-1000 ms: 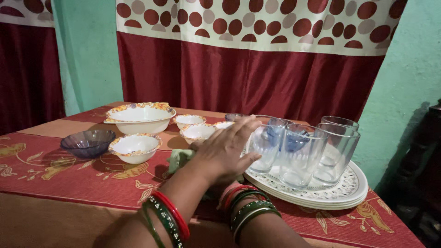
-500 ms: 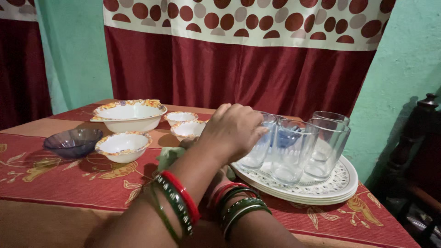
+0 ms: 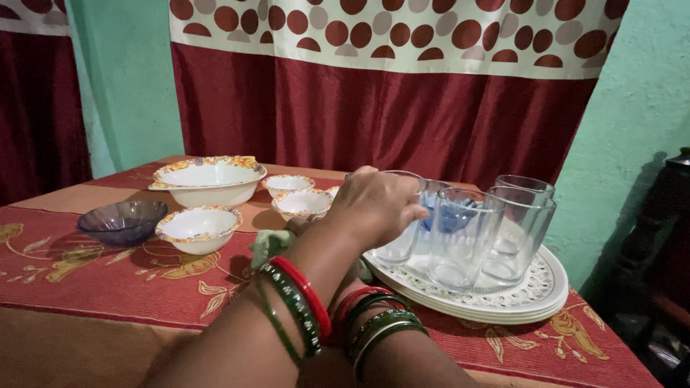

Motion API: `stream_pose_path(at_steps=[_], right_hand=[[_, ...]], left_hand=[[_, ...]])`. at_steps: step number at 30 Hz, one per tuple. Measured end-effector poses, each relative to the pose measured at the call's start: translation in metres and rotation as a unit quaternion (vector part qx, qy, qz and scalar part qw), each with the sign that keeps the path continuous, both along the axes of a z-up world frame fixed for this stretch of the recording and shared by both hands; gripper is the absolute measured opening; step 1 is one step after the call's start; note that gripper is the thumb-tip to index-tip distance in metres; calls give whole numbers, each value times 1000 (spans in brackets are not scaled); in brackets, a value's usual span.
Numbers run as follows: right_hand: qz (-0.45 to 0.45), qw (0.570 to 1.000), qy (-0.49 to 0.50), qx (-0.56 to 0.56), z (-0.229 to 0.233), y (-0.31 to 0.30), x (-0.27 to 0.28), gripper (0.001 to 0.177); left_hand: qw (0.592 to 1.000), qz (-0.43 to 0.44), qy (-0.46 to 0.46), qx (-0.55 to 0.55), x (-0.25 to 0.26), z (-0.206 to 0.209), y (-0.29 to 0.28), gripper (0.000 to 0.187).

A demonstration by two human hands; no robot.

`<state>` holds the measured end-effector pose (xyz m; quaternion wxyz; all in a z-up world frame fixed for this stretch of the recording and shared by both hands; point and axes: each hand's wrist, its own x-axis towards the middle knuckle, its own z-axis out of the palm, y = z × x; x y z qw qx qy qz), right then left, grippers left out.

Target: The person dries several small bowls and glasses with a green cloth on a table. They wipe each item individually and place them on a tray or the table surface.

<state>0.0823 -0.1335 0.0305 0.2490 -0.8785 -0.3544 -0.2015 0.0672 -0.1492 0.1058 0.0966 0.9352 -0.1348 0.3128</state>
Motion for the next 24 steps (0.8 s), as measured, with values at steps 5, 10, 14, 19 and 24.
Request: stream_pose_path(at_steps=[5,10,14,19,24], right_hand=[[4,1000,7,15,-3,0,-2,50],[1,999,6,43,-2,-9,-3,52],[-12,998,9,53,2,-15,-6,54],[-32,994,85,67,4,-13,-2,49],[-29,984,74,160,0,-8,10,41]], left_hand=[[981,-44,-46,-182,8,-3,17,29],[918,-92,-139,-360,11,13,62,32],[882,59,-263,-387,-4,11,110,40],[784,141,-239,-555,-30,-16,155,50],[722,124,-242,-636,-37,-50,182,40]])
